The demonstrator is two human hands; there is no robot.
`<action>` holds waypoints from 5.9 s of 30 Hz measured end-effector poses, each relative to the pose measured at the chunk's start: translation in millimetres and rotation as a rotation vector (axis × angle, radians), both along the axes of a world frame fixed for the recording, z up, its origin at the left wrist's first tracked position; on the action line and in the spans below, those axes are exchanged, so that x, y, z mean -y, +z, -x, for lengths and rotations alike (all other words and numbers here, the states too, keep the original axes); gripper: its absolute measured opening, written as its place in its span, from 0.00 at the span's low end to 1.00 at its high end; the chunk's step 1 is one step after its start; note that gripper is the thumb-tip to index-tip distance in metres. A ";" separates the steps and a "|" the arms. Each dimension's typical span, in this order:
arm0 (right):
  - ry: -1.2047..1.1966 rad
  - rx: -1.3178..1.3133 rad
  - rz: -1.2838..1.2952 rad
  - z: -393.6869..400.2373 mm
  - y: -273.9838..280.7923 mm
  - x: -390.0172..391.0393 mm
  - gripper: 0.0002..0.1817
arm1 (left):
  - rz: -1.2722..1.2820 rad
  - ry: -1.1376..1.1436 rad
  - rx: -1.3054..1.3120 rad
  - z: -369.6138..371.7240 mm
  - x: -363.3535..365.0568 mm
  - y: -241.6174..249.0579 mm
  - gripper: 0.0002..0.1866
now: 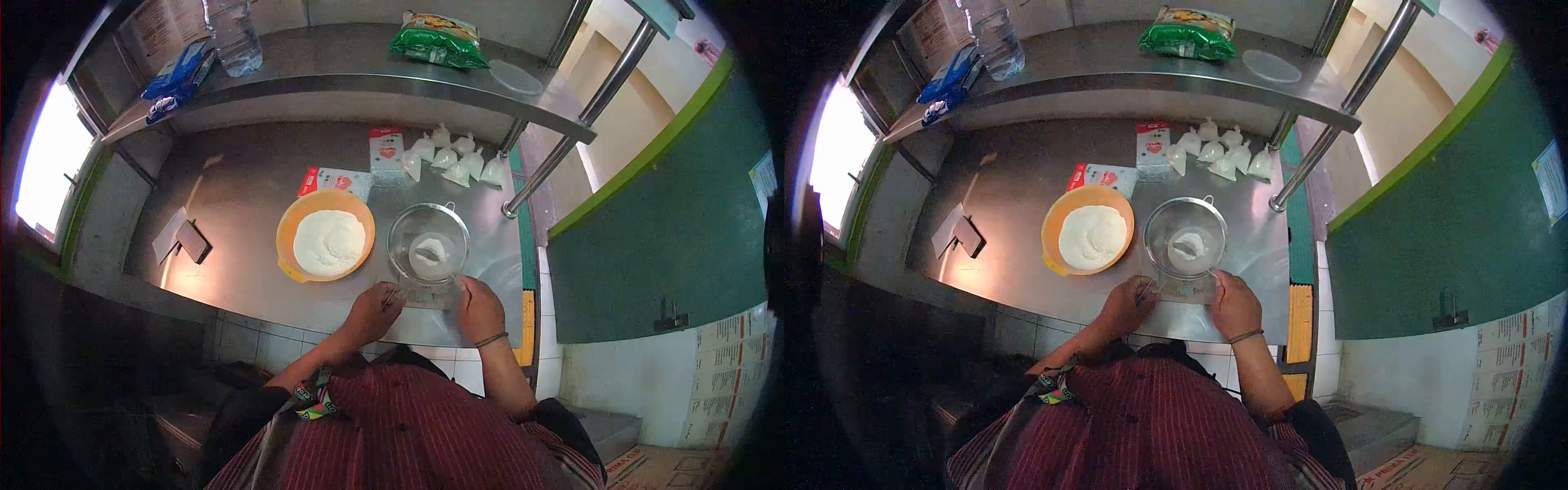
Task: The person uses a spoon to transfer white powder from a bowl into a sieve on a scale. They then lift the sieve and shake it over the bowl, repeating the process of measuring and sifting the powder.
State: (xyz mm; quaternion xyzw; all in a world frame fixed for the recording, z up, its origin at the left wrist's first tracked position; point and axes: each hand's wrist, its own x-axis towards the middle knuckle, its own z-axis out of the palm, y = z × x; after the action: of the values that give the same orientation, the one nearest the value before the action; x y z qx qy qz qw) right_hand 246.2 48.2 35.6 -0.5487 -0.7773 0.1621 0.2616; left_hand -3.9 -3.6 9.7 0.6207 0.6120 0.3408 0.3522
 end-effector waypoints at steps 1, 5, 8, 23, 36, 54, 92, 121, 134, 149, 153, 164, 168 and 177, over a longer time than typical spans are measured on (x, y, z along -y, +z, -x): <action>-0.024 0.006 -0.003 -0.4 1.6 0.9 0.15 | 0.000 -0.015 0.013 1.3 -0.7 -3.6 0.18; -0.046 -0.029 0.062 -7.3 4.6 -3.2 0.13 | -0.087 -0.038 -0.062 1.5 -1.5 -10.4 0.18; -0.084 -0.115 0.013 -11.8 -5.7 -7.1 0.13 | 0.012 -0.013 0.059 -1.2 1.0 1.4 0.18; -0.044 -0.157 -0.028 -1.8 -2.0 1.1 0.14 | 0.031 -0.029 -0.004 -1.7 -3.2 -1.8 0.20; -0.163 -0.140 -0.037 -3.4 -13.1 -8.5 0.14 | -0.115 -0.070 -0.032 -1.6 -2.2 -12.2 0.20; -0.119 -0.172 0.006 -0.4 -20.7 3.3 0.14 | -0.060 -0.024 0.046 -3.1 -1.1 -3.0 0.17; 0.058 -0.090 0.001 -1.0 -5.3 4.2 0.17 | 0.065 -0.012 0.033 -2.5 -5.4 1.7 0.17; -0.064 -0.078 0.038 -4.1 -2.4 -4.6 0.16 | -0.011 -0.003 0.013 -4.4 -5.5 0.7 0.18; 0.027 -0.076 0.011 3.0 -7.6 14.0 0.17 | 0.042 0.011 0.052 -6.8 -1.6 0.8 0.18; 0.021 -0.128 0.035 -2.5 -19.6 5.5 0.17 | -0.007 -0.016 0.076 -8.2 8.8 3.1 0.16; -0.034 -0.133 -0.049 -2.6 -8.1 12.9 0.17 | -0.076 -0.019 0.040 -8.7 8.4 -6.7 0.17; 0.001 -0.160 -0.041 -5.9 -20.7 16.4 0.17 | 0.050 -0.024 0.060 -12.1 12.5 6.8 0.21; 0.005 -0.201 -0.011 -2.0 -9.2 24.6 0.16 | -0.039 -0.019 -0.006 -13.0 12.0 -0.2 0.18; -0.062 -0.114 -0.029 -2.5 -14.6 12.9 0.16 | -0.037 -0.018 0.038 -11.6 10.6 -0.4 0.17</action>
State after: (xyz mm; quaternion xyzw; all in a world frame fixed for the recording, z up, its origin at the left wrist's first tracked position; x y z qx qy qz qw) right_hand 248.7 35.3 21.0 -0.5585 -0.7460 0.1736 0.3185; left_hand 7.7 -14.2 9.3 0.6263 0.5930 0.3605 0.3551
